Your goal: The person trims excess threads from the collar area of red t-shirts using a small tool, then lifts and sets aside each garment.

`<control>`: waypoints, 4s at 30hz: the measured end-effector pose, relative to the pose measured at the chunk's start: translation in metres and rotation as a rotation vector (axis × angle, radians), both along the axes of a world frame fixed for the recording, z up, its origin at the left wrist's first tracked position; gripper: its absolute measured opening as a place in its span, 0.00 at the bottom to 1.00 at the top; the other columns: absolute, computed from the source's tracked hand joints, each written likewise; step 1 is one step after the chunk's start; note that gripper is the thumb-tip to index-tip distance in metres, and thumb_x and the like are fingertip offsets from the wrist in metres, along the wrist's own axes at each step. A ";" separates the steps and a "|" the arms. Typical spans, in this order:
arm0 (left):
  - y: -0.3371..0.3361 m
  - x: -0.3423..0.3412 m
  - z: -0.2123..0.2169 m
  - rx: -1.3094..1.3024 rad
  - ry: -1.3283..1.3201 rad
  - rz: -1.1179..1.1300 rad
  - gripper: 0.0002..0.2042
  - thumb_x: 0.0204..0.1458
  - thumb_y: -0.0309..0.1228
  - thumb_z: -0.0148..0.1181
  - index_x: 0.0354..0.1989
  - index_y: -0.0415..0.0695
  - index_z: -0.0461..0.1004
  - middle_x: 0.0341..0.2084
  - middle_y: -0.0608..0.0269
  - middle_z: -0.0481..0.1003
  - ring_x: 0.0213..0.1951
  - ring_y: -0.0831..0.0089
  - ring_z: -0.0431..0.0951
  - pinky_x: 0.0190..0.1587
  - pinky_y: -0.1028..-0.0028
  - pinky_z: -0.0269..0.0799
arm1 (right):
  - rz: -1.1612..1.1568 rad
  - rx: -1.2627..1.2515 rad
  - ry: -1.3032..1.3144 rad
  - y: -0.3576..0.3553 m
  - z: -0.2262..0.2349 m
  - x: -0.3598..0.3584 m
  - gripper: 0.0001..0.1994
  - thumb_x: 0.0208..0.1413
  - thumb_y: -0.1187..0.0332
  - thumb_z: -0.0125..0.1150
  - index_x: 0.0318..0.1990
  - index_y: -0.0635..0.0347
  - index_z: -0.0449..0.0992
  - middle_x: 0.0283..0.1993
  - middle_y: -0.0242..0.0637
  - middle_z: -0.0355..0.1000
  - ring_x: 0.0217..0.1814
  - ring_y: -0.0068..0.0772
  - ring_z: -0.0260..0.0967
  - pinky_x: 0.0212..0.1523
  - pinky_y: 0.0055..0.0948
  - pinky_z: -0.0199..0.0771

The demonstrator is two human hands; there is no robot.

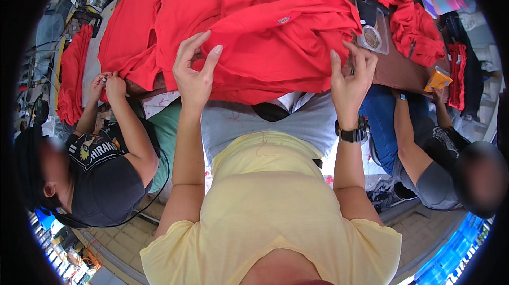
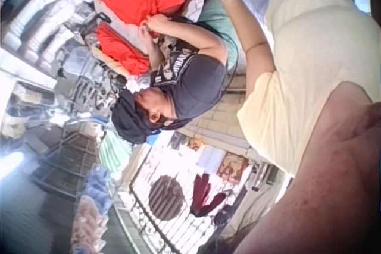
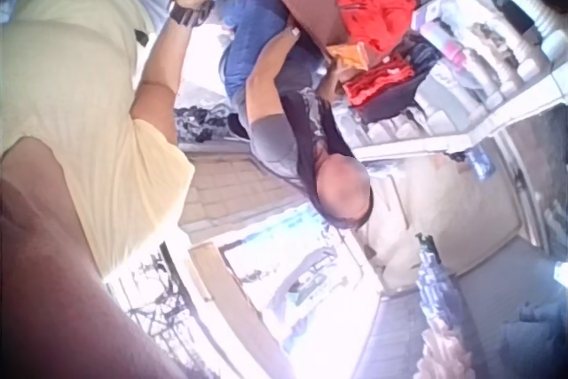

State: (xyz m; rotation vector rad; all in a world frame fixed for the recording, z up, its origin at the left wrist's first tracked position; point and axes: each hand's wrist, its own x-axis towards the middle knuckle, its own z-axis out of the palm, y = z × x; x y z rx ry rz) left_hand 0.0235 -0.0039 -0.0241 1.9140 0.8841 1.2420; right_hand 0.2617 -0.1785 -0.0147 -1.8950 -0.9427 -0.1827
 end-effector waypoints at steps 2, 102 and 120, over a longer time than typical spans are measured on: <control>0.006 0.004 -0.002 0.024 -0.045 0.012 0.15 0.48 0.21 0.71 0.45 0.39 0.78 0.31 0.66 0.73 0.28 0.80 0.65 0.33 0.78 0.66 | 0.057 0.044 -0.115 0.018 0.010 0.009 0.15 0.49 0.75 0.71 0.47 0.58 0.80 0.42 0.43 0.65 0.44 0.39 0.68 0.43 0.34 0.69; 0.078 -0.109 0.031 -0.794 -1.071 -0.841 0.29 0.67 0.48 0.41 0.67 0.36 0.61 0.67 0.48 0.62 0.68 0.55 0.63 0.69 0.52 0.56 | 0.432 0.259 0.041 0.184 0.115 0.204 0.08 0.59 0.64 0.66 0.37 0.58 0.78 0.21 0.22 0.66 0.21 0.16 0.60 0.23 0.20 0.58; 0.075 -0.109 0.009 -0.489 -0.510 0.050 0.14 0.64 0.43 0.57 0.38 0.43 0.73 0.31 0.62 0.77 0.39 0.69 0.79 0.47 0.64 0.76 | 0.468 -0.060 0.366 0.119 0.065 0.188 0.14 0.57 0.56 0.70 0.39 0.59 0.80 0.26 0.19 0.67 0.25 0.12 0.58 0.25 0.18 0.55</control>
